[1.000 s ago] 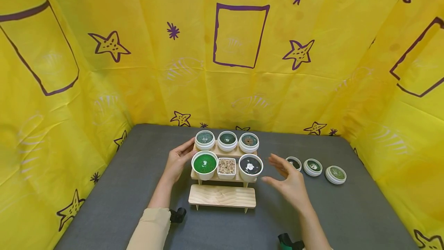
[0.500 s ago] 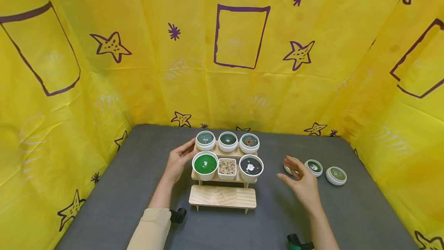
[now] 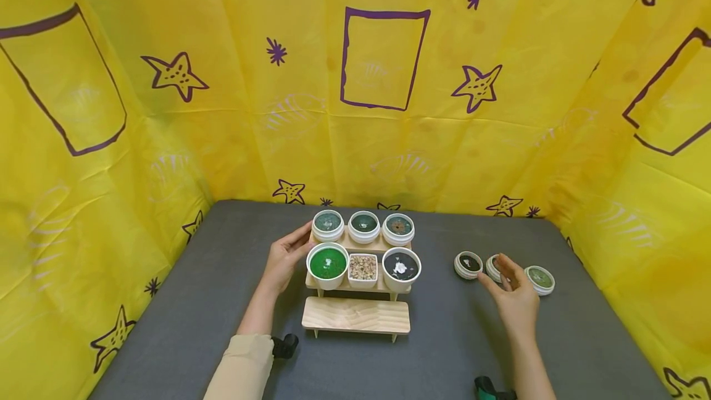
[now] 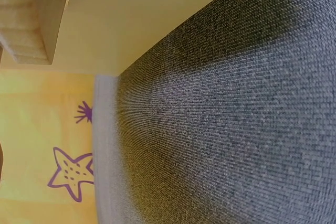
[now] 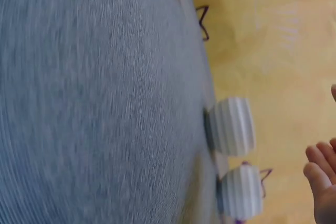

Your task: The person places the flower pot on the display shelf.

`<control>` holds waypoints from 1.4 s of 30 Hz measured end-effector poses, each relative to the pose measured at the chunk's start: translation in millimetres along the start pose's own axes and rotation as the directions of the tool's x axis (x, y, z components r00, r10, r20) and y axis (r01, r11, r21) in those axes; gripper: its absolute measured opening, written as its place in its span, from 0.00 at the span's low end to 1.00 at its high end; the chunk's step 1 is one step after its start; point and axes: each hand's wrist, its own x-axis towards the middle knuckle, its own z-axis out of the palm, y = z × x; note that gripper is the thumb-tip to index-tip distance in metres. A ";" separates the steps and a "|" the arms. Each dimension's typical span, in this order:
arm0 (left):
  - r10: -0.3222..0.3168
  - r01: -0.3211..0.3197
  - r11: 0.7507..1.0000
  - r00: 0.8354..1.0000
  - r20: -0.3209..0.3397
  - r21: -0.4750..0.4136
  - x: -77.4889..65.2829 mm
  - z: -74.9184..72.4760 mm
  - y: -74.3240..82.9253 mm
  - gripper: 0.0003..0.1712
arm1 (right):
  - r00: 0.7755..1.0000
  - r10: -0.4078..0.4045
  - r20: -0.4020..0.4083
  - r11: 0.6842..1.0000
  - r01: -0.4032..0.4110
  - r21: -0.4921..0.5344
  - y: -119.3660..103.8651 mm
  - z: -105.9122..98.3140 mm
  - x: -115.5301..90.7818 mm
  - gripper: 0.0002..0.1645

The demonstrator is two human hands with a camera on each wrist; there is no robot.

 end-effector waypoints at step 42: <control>-0.005 0.005 1.000 1.000 0.006 0.003 1.0 -1.0 0.0 0.32 | 0.863 0.414 -0.291 0.910 -0.405 0.092 57.5 -44.7 39.4 0.54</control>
